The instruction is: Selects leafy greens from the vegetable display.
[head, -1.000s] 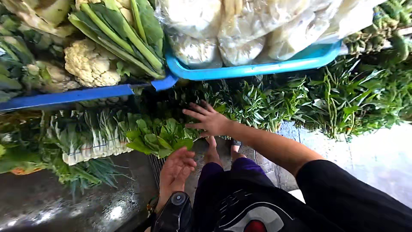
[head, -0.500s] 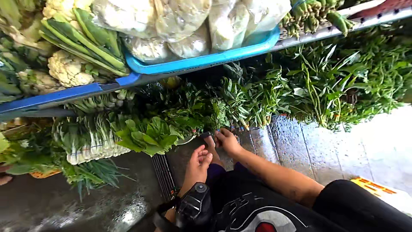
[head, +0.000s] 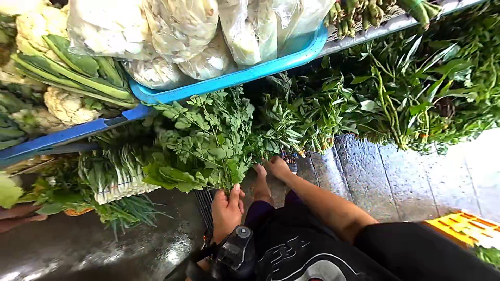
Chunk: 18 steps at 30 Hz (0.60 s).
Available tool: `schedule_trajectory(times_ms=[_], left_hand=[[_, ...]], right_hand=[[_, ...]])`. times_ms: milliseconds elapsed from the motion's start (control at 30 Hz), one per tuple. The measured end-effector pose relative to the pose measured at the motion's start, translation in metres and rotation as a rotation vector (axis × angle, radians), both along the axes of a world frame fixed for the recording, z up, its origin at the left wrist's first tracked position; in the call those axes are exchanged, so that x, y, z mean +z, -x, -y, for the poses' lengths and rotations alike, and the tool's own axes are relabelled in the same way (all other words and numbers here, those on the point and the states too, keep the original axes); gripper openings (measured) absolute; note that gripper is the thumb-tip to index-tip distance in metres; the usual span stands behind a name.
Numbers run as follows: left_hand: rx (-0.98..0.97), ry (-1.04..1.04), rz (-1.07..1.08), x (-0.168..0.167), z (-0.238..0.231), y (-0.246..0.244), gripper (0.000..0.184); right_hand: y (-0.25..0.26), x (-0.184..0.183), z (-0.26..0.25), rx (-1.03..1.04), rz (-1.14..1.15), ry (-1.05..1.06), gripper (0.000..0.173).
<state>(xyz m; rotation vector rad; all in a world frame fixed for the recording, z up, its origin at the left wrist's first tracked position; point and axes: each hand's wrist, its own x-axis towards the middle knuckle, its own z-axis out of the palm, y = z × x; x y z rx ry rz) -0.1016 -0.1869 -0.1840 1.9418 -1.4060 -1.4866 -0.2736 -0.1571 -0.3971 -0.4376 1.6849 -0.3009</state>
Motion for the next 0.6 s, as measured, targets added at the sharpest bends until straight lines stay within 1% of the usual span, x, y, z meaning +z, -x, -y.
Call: schedule_trajectory(times_ms=[33,100,133,200,267,333,433,500,567,600], left_hand=[[0.004,0.037,-0.002,-0.002,-0.001,-0.002,0.012],[0.023,0.1,-0.01,-0.006,0.0,-0.007,0.01],[0.048,0.125,-0.026,-0.009,0.002,-0.006,0.009],[0.096,0.147,-0.08,-0.011,0.003,-0.004,0.008],[0.116,0.144,-0.198,-0.012,0.004,0.002,0.011],[0.149,0.14,-0.332,-0.017,0.004,0.013,0.02],[0.08,0.166,-0.417,-0.033,-0.002,0.032,0.028],[-0.008,0.155,-0.407,-0.056,-0.007,0.048,0.031],[-0.052,0.104,-0.384,-0.094,-0.013,0.064,0.041],[-0.043,0.082,-0.358,-0.115,-0.015,0.07,0.045]], right_hand=[[-0.004,-0.005,0.015,0.097,-0.028,-0.016,0.062],[-0.008,0.001,0.042,0.259,-0.077,-0.068,0.06],[-0.005,0.006,0.052,0.293,-0.095,-0.083,0.058],[0.01,0.01,0.049,0.26,-0.122,-0.045,0.061],[0.035,0.015,0.03,0.117,-0.16,0.032,0.062],[0.063,0.023,0.01,-0.08,-0.168,0.13,0.06],[0.091,0.026,-0.022,-0.352,-0.138,0.281,0.053],[0.101,0.024,-0.035,-0.579,-0.036,0.416,0.044],[0.105,0.024,-0.046,-0.76,0.06,0.514,0.043],[0.105,0.021,-0.051,-0.816,0.072,0.551,0.043]])
